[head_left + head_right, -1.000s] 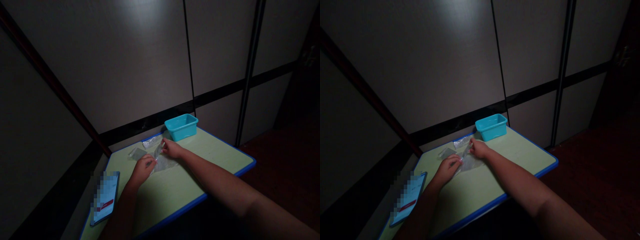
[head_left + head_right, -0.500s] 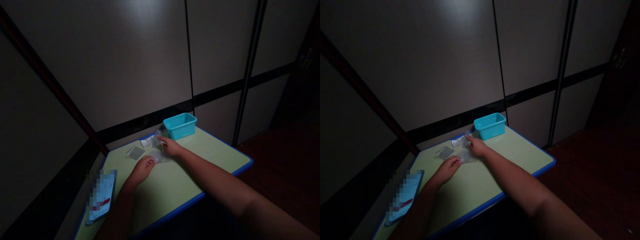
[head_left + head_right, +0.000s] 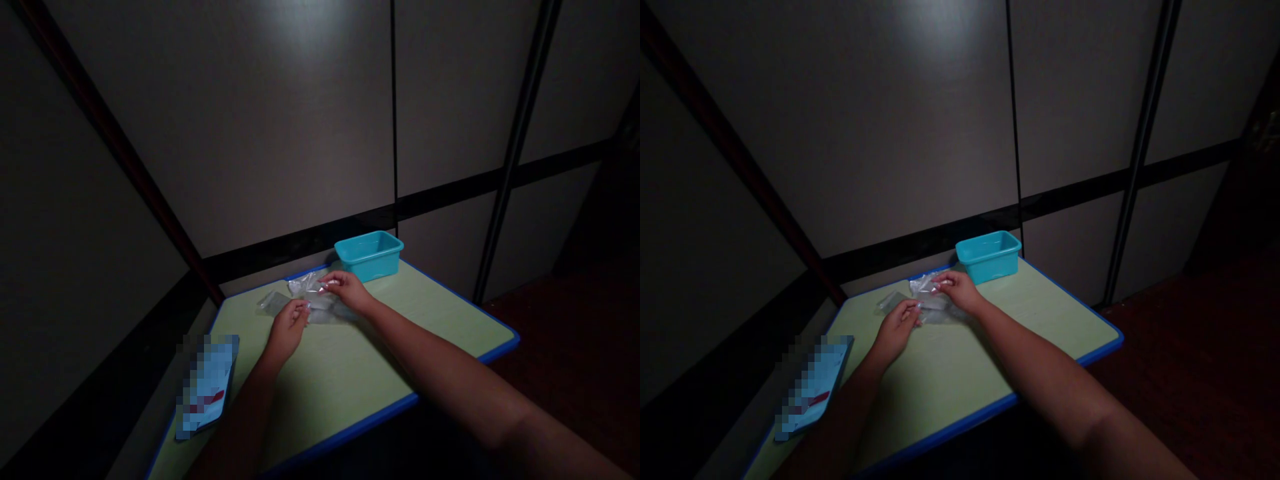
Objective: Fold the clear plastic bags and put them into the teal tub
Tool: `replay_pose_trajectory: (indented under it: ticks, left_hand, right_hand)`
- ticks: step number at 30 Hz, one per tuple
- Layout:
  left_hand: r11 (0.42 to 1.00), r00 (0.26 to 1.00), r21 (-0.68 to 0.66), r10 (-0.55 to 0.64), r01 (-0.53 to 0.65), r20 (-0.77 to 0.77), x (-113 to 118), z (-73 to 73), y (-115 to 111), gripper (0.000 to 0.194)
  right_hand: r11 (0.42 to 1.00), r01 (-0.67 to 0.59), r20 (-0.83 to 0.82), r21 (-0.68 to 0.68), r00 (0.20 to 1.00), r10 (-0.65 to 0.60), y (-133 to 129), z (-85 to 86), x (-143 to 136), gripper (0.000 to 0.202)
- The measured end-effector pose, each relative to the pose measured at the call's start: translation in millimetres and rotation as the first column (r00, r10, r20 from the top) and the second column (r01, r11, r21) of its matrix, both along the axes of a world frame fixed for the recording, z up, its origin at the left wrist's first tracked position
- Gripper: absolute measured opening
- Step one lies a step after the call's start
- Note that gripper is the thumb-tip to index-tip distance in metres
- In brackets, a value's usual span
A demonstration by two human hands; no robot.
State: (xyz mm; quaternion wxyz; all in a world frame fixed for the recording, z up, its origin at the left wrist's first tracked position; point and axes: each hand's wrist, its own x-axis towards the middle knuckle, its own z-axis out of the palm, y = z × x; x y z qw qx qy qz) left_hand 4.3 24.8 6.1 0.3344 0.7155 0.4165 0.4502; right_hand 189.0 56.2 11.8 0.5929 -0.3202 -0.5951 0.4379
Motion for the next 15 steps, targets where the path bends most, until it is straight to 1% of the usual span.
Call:
replay_pose_trajectory:
  ticks: [3,6,8,10,13,15]
  left_hand:
    - [1.0,0.998,0.008,-0.014,0.014,0.064,4,-2.2,-2,0.031]
    - [1.0,0.996,0.022,-0.016,0.014,0.092,5,-2.6,-3,0.033]
    - [0.999,0.996,0.039,-0.019,0.016,0.091,4,-1.2,-3,0.034]
    - [0.999,0.996,0.043,-0.028,0.025,0.083,4,1.6,-5,0.029]
    - [0.998,0.996,0.01,-0.069,0.068,0.059,6,6.7,-10,0.022]
    - [0.994,0.993,-0.017,-0.107,0.108,0.051,8,9.1,-13,0.023]
  right_hand:
    - [0.998,-0.03,-0.043,-0.06,0.999,0.028,-3,1.5,-1,0.04]
    - [0.998,-0.013,-0.024,-0.062,1.0,0.011,-6,2.4,-2,0.047]
    - [0.998,-0.012,0.008,-0.063,1.0,0.012,-8,2.8,-2,0.044]
    - [0.998,-0.004,0.038,-0.069,0.999,0.006,-9,2.7,-4,0.038]
    - [0.998,0.041,0.07,-0.048,0.997,-0.038,-10,1.8,-6,0.036]
    - [0.997,0.07,0.091,-0.018,0.994,-0.068,-10,1.1,-6,0.038]
